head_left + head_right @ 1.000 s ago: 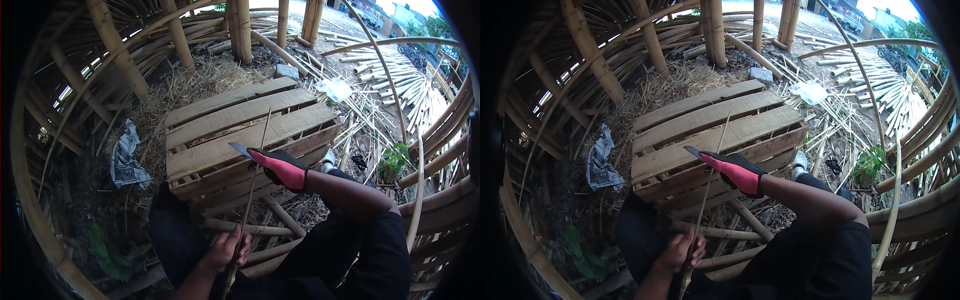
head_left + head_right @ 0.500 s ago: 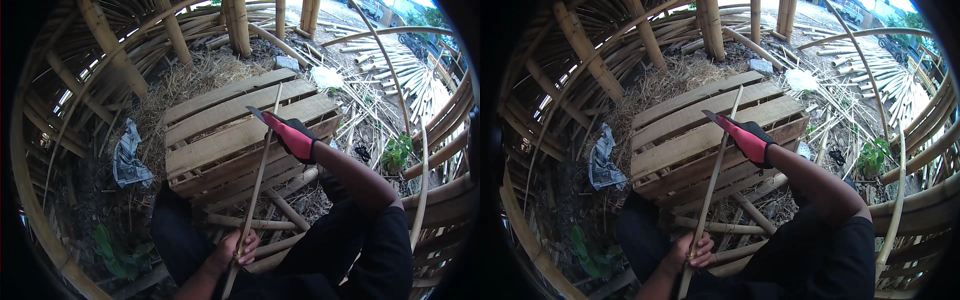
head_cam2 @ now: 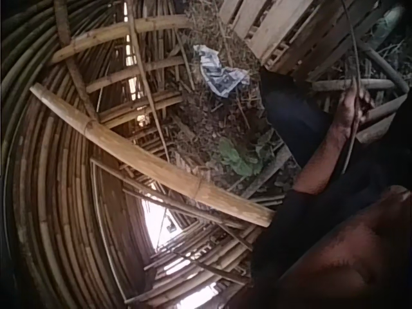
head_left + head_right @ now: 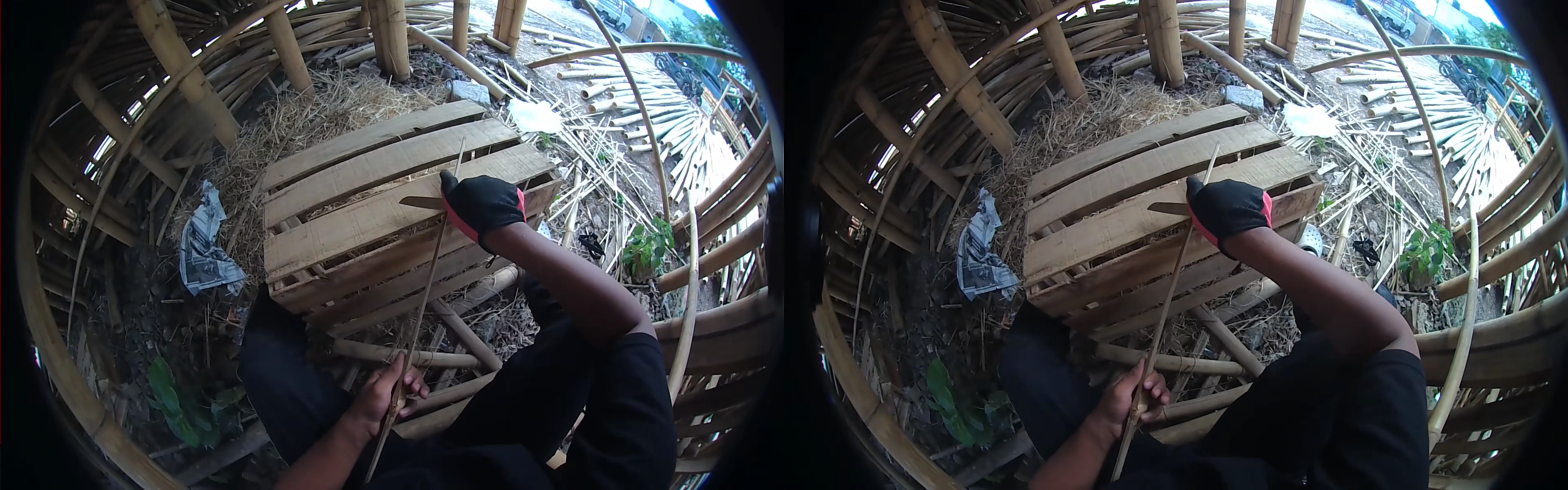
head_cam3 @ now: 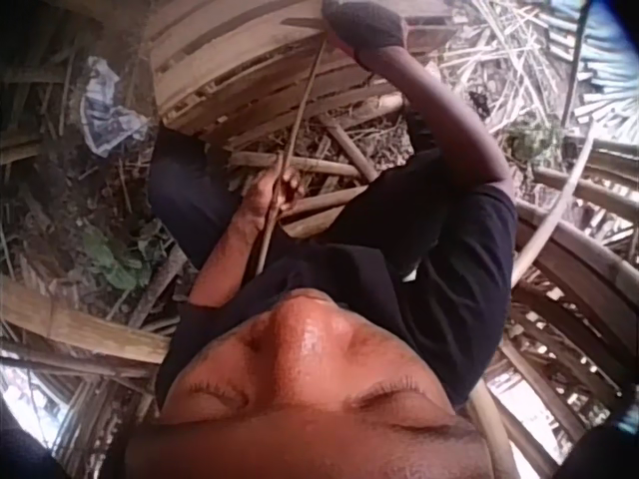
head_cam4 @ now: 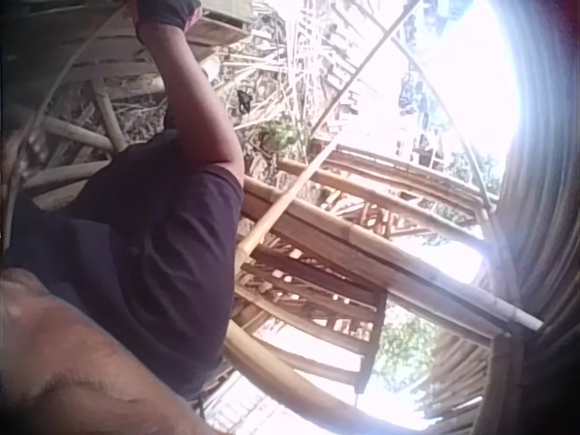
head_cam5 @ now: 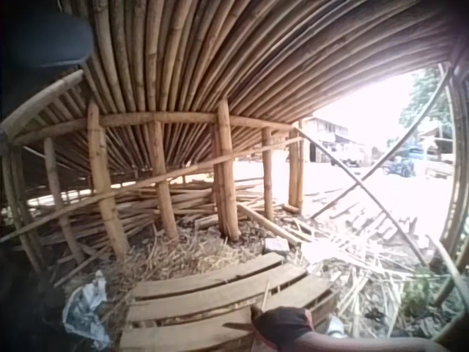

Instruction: Using a small knife to shave or trim a thin bamboo pole while supported by a wooden crate inside a bamboo structure.

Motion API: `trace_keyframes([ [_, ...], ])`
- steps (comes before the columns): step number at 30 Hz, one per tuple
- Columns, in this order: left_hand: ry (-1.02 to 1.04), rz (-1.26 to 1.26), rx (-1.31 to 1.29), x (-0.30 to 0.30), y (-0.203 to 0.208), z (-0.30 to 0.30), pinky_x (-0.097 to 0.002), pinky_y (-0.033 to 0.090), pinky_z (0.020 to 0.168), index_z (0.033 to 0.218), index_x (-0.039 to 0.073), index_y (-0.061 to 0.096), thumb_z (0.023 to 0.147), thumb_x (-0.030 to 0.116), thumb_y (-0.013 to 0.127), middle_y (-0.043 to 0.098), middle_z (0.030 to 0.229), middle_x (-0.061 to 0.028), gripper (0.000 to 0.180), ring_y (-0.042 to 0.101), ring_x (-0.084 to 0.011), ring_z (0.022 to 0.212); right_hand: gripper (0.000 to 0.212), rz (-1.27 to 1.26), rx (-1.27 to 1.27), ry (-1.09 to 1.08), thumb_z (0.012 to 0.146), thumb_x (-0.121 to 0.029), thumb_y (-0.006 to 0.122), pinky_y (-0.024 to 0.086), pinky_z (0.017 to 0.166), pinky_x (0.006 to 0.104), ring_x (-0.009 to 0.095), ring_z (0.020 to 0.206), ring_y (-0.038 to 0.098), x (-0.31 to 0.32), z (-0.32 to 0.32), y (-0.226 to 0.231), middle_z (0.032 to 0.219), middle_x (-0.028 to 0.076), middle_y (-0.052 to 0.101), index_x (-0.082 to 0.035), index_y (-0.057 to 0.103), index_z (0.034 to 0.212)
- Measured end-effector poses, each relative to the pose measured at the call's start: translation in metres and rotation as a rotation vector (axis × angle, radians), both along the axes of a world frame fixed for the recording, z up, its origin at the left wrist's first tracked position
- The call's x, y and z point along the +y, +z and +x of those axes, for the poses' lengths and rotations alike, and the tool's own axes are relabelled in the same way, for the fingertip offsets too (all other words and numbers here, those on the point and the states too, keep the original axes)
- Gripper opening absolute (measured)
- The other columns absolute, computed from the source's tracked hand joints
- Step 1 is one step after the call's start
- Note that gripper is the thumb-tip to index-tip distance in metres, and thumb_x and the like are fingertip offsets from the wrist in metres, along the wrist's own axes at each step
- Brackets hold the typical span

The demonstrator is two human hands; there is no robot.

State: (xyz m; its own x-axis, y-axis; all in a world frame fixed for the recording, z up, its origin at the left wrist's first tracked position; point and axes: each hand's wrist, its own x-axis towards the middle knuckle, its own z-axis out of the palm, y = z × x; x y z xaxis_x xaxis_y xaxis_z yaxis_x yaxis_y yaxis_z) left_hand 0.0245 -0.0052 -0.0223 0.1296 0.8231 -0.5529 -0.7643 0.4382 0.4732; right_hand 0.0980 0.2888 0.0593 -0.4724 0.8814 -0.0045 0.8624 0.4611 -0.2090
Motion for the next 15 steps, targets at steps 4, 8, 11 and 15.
trace_keyframes([
  [4, 0.0, 0.039, -0.126, -0.002, -0.004, -0.001, -0.0193, 0.038, 0.037, 0.074, 0.009, 0.045, 0.1, 0.046, 0.039, 0.047, 0.075, -0.0043, 0.045, 0.051, -0.0134, 0.071, 0.068, -0.024, 0.014, 0.017, 0.097, -0.048, 0.023, 0.049, 0.077, 0.0476, 0.04, 0.079, 0.064, -0.001, 0.002, -0.001, 0.079, 0.022, 0.066, -0.002, 0.068, 0.077],
  [8, -0.004, 0.001, -0.126, 0.0, -0.002, -0.002, -0.0184, 0.038, 0.037, 0.075, 0.008, 0.045, 0.099, 0.045, 0.042, 0.044, 0.072, -0.0038, 0.045, 0.048, -0.0122, 0.066, 0.071, -0.037, 0.001, 0.045, 0.097, -0.05, 0.024, 0.049, 0.076, 0.048, 0.042, 0.076, 0.064, -0.01, 0.002, -0.005, 0.077, 0.024, 0.065, 0.001, 0.067, 0.075],
  [11, 0.008, -0.001, -0.087, -0.001, -0.002, -0.001, -0.0187, 0.038, 0.037, 0.075, 0.008, 0.045, 0.099, 0.044, 0.043, 0.043, 0.071, -0.0031, 0.044, 0.046, -0.0111, 0.062, 0.068, -0.114, -0.013, 0.109, 0.098, -0.046, 0.022, 0.049, 0.077, 0.0491, 0.041, 0.079, 0.064, -0.037, 0.003, -0.004, 0.08, 0.024, 0.066, -0.001, 0.068, 0.077],
  [15, 0.054, -0.038, -0.073, 0.0, 0.001, 0.0, -0.0193, 0.037, 0.039, 0.075, 0.008, 0.045, 0.098, 0.045, 0.046, 0.043, 0.07, -0.0019, 0.043, 0.045, -0.0105, 0.059, 0.066, -0.161, -0.019, 0.201, 0.099, -0.046, 0.023, 0.05, 0.071, 0.0494, 0.041, 0.073, 0.065, -0.073, 0.011, -0.01, 0.076, 0.023, 0.066, -0.001, 0.068, 0.078],
])
